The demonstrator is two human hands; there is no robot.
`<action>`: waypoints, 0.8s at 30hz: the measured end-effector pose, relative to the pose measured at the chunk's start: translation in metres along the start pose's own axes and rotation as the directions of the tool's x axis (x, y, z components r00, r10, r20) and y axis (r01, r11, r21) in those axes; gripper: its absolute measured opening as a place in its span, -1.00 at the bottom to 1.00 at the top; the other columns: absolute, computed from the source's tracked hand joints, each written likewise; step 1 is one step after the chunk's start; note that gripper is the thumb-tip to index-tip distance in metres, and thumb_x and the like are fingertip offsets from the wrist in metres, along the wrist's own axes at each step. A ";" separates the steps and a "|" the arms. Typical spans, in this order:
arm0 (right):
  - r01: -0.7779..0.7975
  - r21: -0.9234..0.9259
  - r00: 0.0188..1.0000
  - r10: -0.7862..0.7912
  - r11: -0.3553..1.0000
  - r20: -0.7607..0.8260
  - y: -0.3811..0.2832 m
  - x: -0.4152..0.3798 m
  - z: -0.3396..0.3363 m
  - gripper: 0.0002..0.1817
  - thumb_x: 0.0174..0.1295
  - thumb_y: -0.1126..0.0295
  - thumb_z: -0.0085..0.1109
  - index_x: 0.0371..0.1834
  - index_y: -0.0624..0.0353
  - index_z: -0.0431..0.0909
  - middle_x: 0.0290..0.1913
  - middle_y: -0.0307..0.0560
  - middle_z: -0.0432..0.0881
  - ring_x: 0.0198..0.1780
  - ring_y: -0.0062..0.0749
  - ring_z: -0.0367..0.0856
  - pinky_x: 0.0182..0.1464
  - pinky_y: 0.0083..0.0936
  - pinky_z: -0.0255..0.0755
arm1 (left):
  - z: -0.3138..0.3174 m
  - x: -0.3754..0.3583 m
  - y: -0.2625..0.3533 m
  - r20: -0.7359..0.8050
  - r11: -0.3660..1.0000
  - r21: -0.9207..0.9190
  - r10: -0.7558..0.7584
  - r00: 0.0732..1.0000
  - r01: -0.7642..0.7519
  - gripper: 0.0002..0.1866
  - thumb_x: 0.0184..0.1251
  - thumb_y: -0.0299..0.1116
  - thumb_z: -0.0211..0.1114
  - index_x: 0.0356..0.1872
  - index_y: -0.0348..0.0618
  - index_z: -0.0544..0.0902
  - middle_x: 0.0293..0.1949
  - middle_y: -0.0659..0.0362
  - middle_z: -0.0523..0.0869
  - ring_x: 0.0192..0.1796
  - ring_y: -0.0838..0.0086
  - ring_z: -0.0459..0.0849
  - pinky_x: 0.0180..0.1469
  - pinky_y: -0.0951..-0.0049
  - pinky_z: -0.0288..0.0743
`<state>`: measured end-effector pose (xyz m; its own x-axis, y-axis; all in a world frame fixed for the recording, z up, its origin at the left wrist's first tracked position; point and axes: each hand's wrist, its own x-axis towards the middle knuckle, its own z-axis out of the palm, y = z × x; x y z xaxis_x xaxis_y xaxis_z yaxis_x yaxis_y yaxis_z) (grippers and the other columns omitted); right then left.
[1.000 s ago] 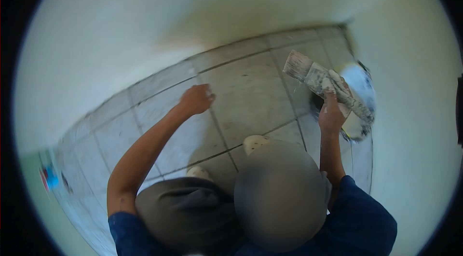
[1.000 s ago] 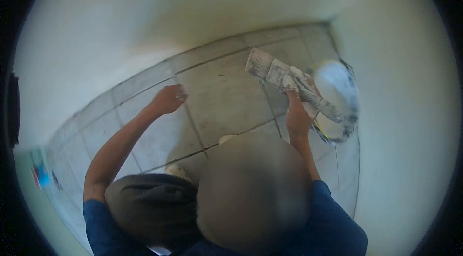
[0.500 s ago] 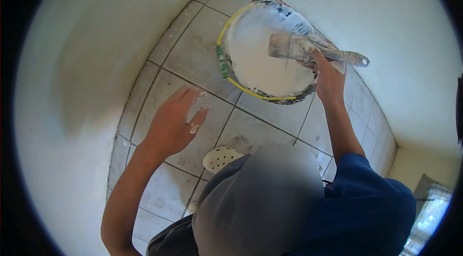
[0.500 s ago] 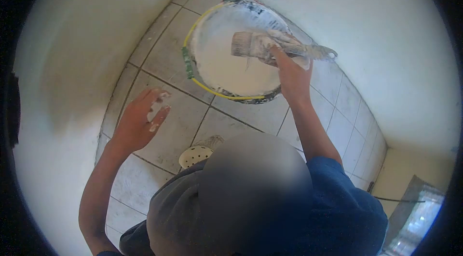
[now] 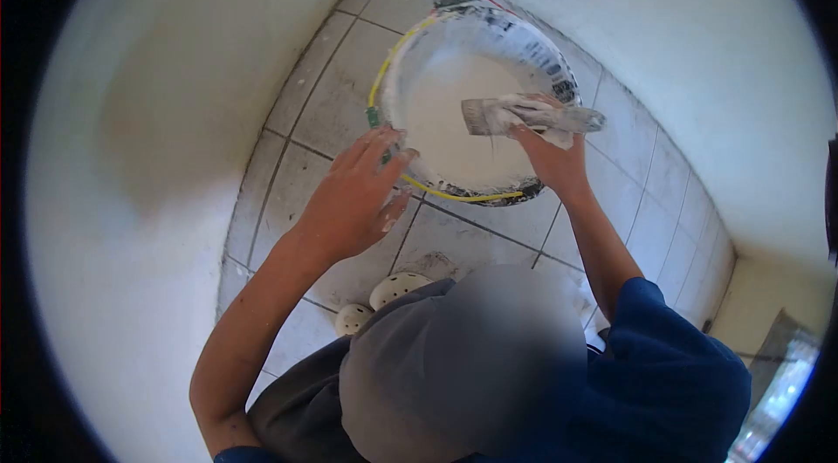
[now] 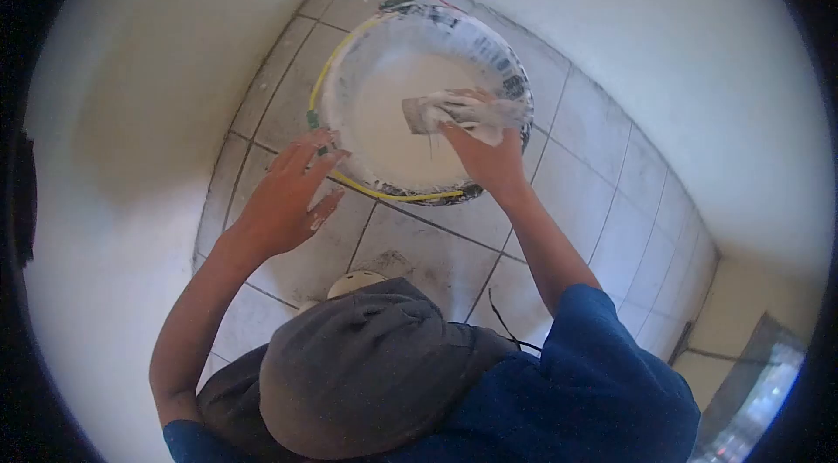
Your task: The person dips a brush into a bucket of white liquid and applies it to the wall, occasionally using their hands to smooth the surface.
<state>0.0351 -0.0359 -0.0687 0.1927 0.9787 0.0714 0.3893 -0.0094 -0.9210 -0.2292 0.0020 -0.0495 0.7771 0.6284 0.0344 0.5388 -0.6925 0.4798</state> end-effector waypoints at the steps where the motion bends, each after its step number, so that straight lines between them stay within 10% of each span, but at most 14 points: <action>1: 0.069 -0.090 0.997 -0.066 0.994 0.033 0.004 0.004 -0.002 -0.73 0.00 0.52 0.21 -0.17 0.24 0.55 -0.15 -0.11 0.61 -0.11 -0.43 0.56 -0.05 -0.54 0.42 | 0.003 0.005 -0.004 0.000 0.999 0.021 0.032 0.999 -0.032 -0.60 0.11 -0.39 0.24 0.01 -0.14 0.44 0.14 0.02 0.36 0.25 0.16 0.29 0.22 0.19 0.25; 8: 0.196 -0.267 0.971 -0.149 0.944 0.185 0.039 0.022 -0.004 -0.66 -0.09 0.34 0.29 -0.18 0.14 0.58 -0.07 0.00 0.57 -0.04 -0.12 0.53 0.01 -0.34 0.38 | 0.017 0.018 -0.024 -0.004 0.975 0.078 0.207 0.978 -0.206 -0.64 0.00 -0.52 0.26 -0.09 -0.15 0.51 0.02 0.13 0.51 0.19 0.27 0.40 0.17 0.23 0.28; 17: 0.055 -0.265 0.984 -0.007 0.963 0.179 0.070 0.023 0.033 -0.76 0.01 0.48 0.24 -0.21 0.26 0.55 -0.24 -0.13 0.61 -0.15 -0.44 0.56 -0.07 -0.56 0.43 | 0.015 0.004 -0.020 0.021 0.991 -0.005 0.137 0.990 -0.137 -0.58 0.00 -0.55 0.24 -0.02 -0.14 0.48 0.11 0.15 0.47 0.28 0.30 0.31 0.29 0.22 0.20; 24: -0.329 0.216 0.935 0.286 0.919 0.210 0.042 0.031 0.004 -0.67 0.08 0.45 0.18 -0.06 0.28 0.48 -0.17 -0.06 0.59 -0.14 -0.44 0.55 -0.09 -0.55 0.45 | 0.016 -0.001 -0.024 0.039 0.993 -0.030 0.116 0.992 -0.115 -0.55 0.03 -0.54 0.24 0.03 -0.12 0.45 0.18 0.16 0.43 0.33 0.33 0.25 0.32 0.23 0.19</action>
<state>0.0538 -0.0051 -0.1071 0.1022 0.9555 -0.2766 0.0998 -0.2865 -0.9529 -0.2374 0.0121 -0.0755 0.8465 0.5295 0.0554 0.4358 -0.7489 0.4991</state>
